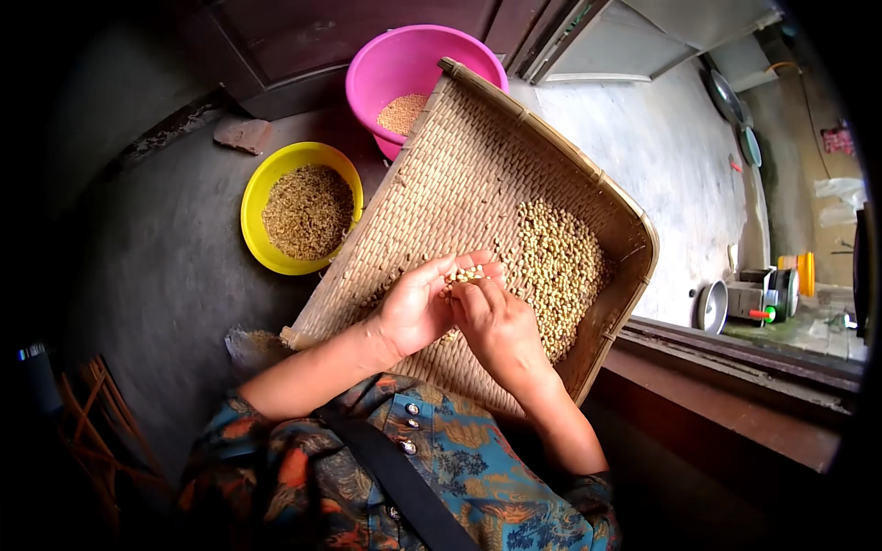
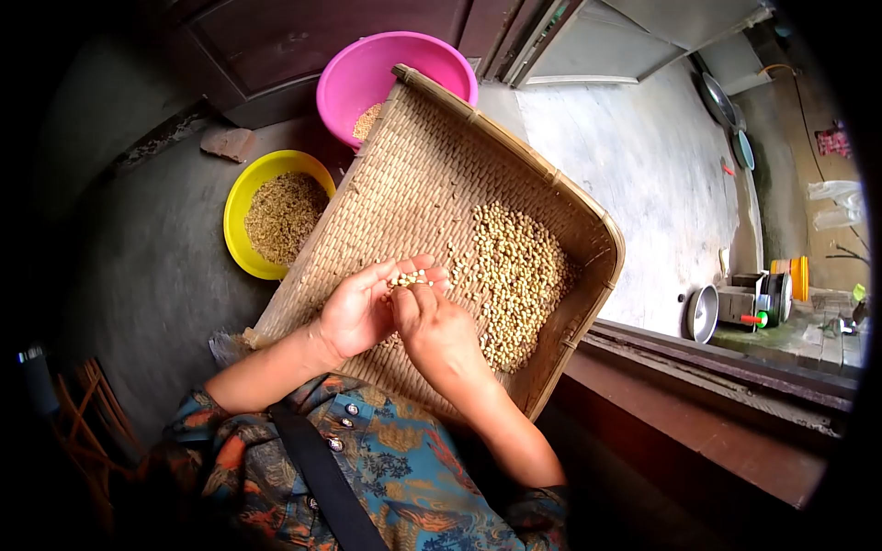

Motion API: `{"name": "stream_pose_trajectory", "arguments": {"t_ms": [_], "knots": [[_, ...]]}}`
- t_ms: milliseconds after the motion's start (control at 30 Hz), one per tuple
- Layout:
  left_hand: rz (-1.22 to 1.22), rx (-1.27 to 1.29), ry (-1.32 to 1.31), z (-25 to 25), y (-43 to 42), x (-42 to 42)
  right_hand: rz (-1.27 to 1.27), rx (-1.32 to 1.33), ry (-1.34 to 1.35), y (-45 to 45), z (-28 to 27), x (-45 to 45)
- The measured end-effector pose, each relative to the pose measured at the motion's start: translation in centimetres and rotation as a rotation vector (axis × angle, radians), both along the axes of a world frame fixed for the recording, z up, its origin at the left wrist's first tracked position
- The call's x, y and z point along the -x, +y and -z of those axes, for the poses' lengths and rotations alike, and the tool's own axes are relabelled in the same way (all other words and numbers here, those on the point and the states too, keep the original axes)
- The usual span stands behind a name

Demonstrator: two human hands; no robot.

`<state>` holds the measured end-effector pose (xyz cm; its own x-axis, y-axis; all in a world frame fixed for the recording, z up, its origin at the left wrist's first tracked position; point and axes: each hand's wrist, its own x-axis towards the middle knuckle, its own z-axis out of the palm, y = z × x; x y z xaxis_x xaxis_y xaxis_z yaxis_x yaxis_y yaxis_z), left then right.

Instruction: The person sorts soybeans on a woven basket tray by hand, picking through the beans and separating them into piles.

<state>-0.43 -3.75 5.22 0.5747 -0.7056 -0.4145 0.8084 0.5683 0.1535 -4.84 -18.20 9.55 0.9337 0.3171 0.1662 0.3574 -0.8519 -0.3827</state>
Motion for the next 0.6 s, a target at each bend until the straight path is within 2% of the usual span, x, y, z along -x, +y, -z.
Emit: {"name": "stream_pose_trajectory", "arguments": {"t_ms": [33,67,167,333,600], "knots": [[-0.006,0.011,-0.003,-0.1,0.0,0.0,0.020,-0.047,0.022,-0.1,-0.2,0.0],[-0.025,-0.050,0.011,-0.3,-0.1,-0.2,0.060,-0.204,0.061,-0.3,-0.3,-0.3],[-0.056,0.017,0.023,-0.5,0.8,-0.9,0.173,-0.537,0.298,-0.7,-2.2,-0.5],[-0.164,0.104,0.035,0.2,1.7,-1.9,0.155,-0.664,0.443,-0.5,-1.2,0.9],[-0.131,0.145,-0.007,-0.2,1.7,-1.6,0.215,-0.288,0.003,-0.9,-1.3,-1.9]]}}
